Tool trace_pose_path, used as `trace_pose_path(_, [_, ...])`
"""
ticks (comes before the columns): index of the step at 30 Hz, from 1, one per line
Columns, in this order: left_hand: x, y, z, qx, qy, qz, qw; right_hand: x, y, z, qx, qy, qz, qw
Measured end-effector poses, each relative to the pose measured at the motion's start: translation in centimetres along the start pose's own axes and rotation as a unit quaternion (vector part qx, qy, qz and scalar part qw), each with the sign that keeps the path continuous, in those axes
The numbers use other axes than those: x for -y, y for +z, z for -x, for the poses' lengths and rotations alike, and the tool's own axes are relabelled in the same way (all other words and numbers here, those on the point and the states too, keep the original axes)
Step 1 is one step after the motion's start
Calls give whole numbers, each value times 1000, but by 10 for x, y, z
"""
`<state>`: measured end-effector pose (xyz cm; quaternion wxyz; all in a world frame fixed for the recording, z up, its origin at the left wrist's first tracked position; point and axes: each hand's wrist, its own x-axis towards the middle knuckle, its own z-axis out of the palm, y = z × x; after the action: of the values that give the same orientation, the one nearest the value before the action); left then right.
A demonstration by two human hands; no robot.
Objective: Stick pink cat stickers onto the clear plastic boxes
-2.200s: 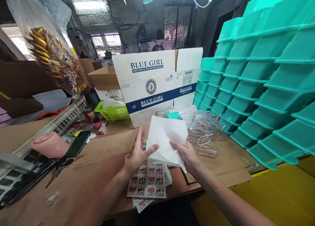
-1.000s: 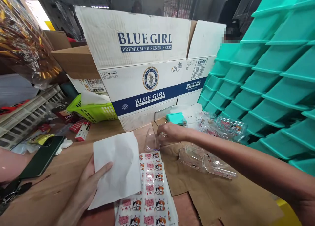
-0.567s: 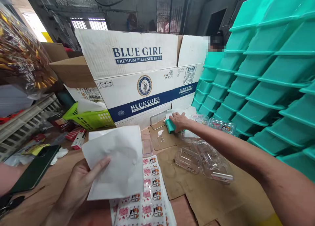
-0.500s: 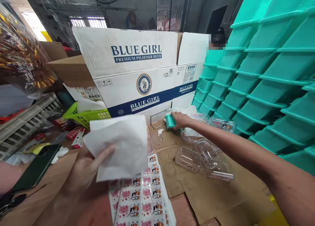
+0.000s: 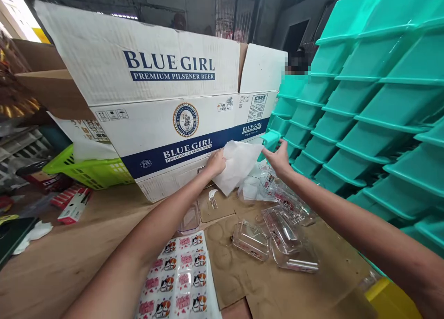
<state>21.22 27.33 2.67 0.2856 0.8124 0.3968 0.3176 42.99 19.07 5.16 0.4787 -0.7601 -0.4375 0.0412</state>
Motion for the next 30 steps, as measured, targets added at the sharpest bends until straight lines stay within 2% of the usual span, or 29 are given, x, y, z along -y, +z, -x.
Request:
trace_pose_path(3, [5, 17, -6, 39, 8, -43, 998, 17, -12, -4, -68, -114, -31, 991])
trace_pose_path(5, [6, 29, -9, 59, 7, -63, 996, 27, -12, 0, -79, -200, -33, 976])
trace_pose_path(7, [7, 37, -12, 72, 5, -76, 995, 30, -4, 9, -19, -254, 12, 967])
trace_pose_path(8, [8, 40, -13, 76, 7, -79, 994, 29, 3, 15, 39, -261, 61, 963])
trace_pose_path(10, [11, 41, -12, 87, 15, -79, 993, 20, 18, 25, 168, -237, 184, 939])
trace_pose_path(12, [16, 36, -5, 101, 24, -80, 991, 11, 32, 31, 247, -195, 278, 908])
trace_pose_path(15, [17, 20, 19, 128, 26, -90, 987, 7, 44, 30, 276, -176, 329, 886])
trace_pose_path(17, [12, -1, 42, 137, 32, -98, 985, 14, 44, 26, 288, -176, 355, 872])
trace_pose_path(21, [-1, -68, 104, 117, 59, -124, 984, 33, 35, 23, 324, -197, 391, 839])
trace_pose_path(24, [1, -110, 166, 216, 69, -132, 965, 44, 16, 36, 324, -244, 363, 839])
trace_pose_path(25, [5, -117, 186, 244, 77, -149, 955, 47, 5, 45, 308, -273, 335, 847])
trace_pose_path(27, [16, -120, 220, 232, 92, -194, 949, 52, -21, 69, 269, -346, 265, 859])
trace_pose_path(28, [21, -117, 229, 206, 99, -206, 951, 54, -37, 84, 252, -381, 236, 858])
trace_pose_path(30, [22, -106, 235, 133, 122, -200, 963, 56, -69, 118, 234, -430, 197, 849])
